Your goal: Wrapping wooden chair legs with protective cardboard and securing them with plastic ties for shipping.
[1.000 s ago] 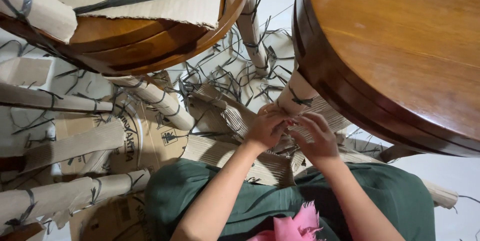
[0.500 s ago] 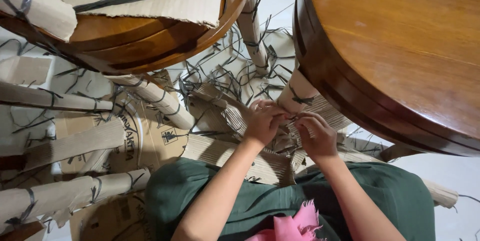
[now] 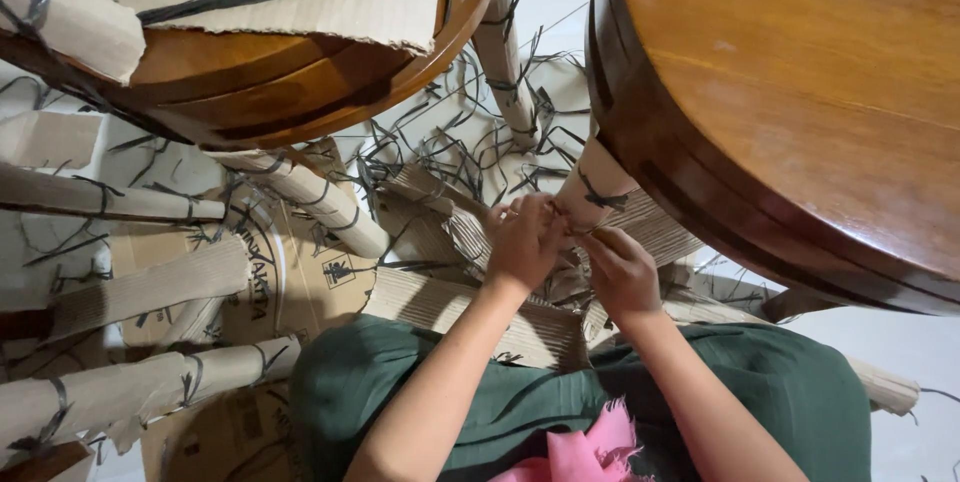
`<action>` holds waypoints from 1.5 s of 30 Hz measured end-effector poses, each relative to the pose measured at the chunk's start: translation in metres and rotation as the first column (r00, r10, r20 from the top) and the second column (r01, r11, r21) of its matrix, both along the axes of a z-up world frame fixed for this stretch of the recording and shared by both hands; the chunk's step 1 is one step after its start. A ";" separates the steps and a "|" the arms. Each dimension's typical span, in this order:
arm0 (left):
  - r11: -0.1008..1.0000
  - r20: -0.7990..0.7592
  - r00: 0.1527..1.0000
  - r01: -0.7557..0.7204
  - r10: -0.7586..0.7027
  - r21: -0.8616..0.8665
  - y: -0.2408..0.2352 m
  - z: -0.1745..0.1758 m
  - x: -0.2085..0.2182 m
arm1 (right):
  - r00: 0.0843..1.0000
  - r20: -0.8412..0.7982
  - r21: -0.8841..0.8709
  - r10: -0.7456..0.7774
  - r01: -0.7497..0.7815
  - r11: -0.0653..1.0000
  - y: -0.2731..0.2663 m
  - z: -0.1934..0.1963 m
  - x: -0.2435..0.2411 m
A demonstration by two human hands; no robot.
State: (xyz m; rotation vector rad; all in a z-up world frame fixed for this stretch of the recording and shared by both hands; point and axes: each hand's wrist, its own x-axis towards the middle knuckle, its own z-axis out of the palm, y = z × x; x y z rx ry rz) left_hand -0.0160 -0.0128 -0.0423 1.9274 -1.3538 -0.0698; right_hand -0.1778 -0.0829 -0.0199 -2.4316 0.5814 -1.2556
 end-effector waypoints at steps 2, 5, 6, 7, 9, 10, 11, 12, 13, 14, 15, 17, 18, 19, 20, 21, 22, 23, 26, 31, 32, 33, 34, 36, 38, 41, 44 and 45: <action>0.999 -0.060 0.998 -0.008 0.011 0.045 0.003 0.003 -0.002 | 1.000 -0.013 -0.045 -0.001 0.001 0.999 0.000 -0.008 0.002; 0.993 -0.075 0.997 0.035 -0.027 0.111 0.007 0.014 -0.002 | 0.992 -0.095 -0.085 -0.080 0.072 0.994 0.002 -0.008 0.006; 0.995 -0.096 0.994 0.058 -0.049 0.086 0.006 0.012 -0.001 | 0.992 -0.110 -0.059 -0.065 0.059 0.997 0.004 -0.001 0.008; 0.995 -0.117 0.990 0.079 -0.072 0.060 0.006 0.010 0.001 | 0.991 -0.125 -0.032 -0.051 0.047 0.998 0.006 0.006 0.010; 0.992 -0.334 0.942 0.050 -0.009 0.116 0.011 0.011 -0.004 | 0.991 -0.130 0.048 -0.024 0.030 0.998 0.007 0.006 0.008; 0.984 -0.531 0.845 0.038 0.061 0.173 0.012 0.012 -0.007 | 0.991 -0.132 0.124 -0.001 0.018 0.992 0.006 0.006 0.007; 0.984 -0.530 0.846 0.037 0.060 0.172 0.013 0.014 -0.011 | 0.991 -0.132 0.123 -0.001 0.017 0.992 0.005 0.005 0.006; 0.966 -0.764 0.620 0.043 0.176 0.257 0.015 0.016 -0.016 | 0.994 -0.107 0.197 0.025 -0.003 0.980 0.003 0.004 0.006; 0.940 -0.899 0.325 0.076 0.292 0.333 0.017 0.019 -0.021 | 0.996 -0.081 0.270 0.048 -0.025 0.962 0.001 0.003 0.005; 0.941 -0.899 0.327 0.075 0.290 0.331 0.015 0.022 -0.027 | 0.996 -0.079 0.268 0.049 -0.026 0.963 0.001 0.004 0.006; 0.960 -0.947 0.161 -0.010 0.277 0.279 0.013 0.026 -0.032 | 0.997 -0.065 0.305 0.048 -0.026 0.952 0.001 0.005 0.006; 0.965 -0.971 -0.005 -0.101 0.241 0.240 0.012 0.035 -0.039 | 0.998 -0.050 0.343 0.045 -0.025 0.939 0.002 0.005 0.005; 0.958 -0.968 0.028 -0.155 0.250 0.243 0.014 0.040 -0.041 | 0.998 -0.063 0.335 0.016 0.006 0.942 0.001 0.005 0.003; 0.947 -0.964 0.061 -0.209 0.261 0.243 0.015 0.044 -0.043 | 0.997 -0.076 0.326 -0.014 0.038 0.944 0.000 0.004 0.002; 0.947 -0.963 0.059 -0.209 0.262 0.244 0.017 0.057 -0.046 | 0.997 -0.078 0.327 -0.013 0.038 0.944 -0.001 -0.003 -0.001; 0.938 -0.971 0.048 -0.273 0.236 0.214 0.019 0.069 -0.049 | 0.993 -0.107 0.285 -0.048 0.077 0.955 -0.003 -0.010 -0.004; 0.923 -0.977 0.039 -0.336 0.211 0.186 0.022 0.082 -0.052 | 0.987 -0.136 0.244 -0.083 0.115 0.963 -0.004 -0.017 -0.007; 0.922 -0.976 0.038 -0.337 0.214 0.189 0.018 0.058 -0.048 | 0.987 -0.137 0.246 -0.082 0.115 0.962 -0.005 -0.016 -0.007; 0.918 -0.968 0.178 -0.384 0.178 0.099 0.006 0.010 -0.037 | 0.979 -0.164 0.193 -0.118 0.150 0.970 -0.005 -0.011 -0.005; 0.911 -0.898 0.320 -0.374 0.303 0.175 -0.010 0.076 -0.031 | 0.985 -0.172 0.277 0.007 0.042 0.960 -0.007 0.011 -0.002; 0.912 -0.896 0.321 -0.369 0.307 0.180 -0.010 0.074 -0.031 | 0.985 -0.173 0.282 0.003 0.047 0.958 -0.012 0.013 -0.007; 0.923 -0.924 0.301 -0.365 0.237 0.118 -0.010 0.073 -0.030 | 0.988 -0.156 0.326 -0.007 0.058 0.944 -0.017 0.015 -0.012; 0.930 -0.946 0.280 -0.364 0.161 0.051 -0.011 0.072 -0.029 | 0.990 -0.139 0.364 -0.016 0.067 0.929 -0.025 0.018 -0.017; 0.925 -0.961 0.254 -0.379 0.109 0.005 -0.015 0.045 -0.023 | 0.989 -0.147 0.358 -0.028 0.080 0.930 -0.031 0.017 -0.016; 0.916 -0.972 0.227 -0.400 0.062 -0.035 -0.015 0.035 -0.023 | 0.987 -0.155 0.356 -0.034 0.088 0.931 -0.033 0.015 -0.014; 0.904 -0.990 0.137 -0.425 0.020 -0.041 -0.014 0.035 -0.024 | 0.991 -0.109 0.344 -0.081 0.114 0.932 -0.036 0.009 -0.005; 0.898 -0.999 -0.038 -0.439 0.011 0.027 -0.005 0.034 -0.027 | 0.994 -0.069 0.347 -0.089 0.108 0.932 -0.038 0.000 -0.005; 0.911 -0.998 -0.066 -0.411 -0.009 0.019 0.001 0.051 -0.031 | 0.994 -0.063 0.343 -0.091 0.107 0.933 -0.039 -0.003 -0.006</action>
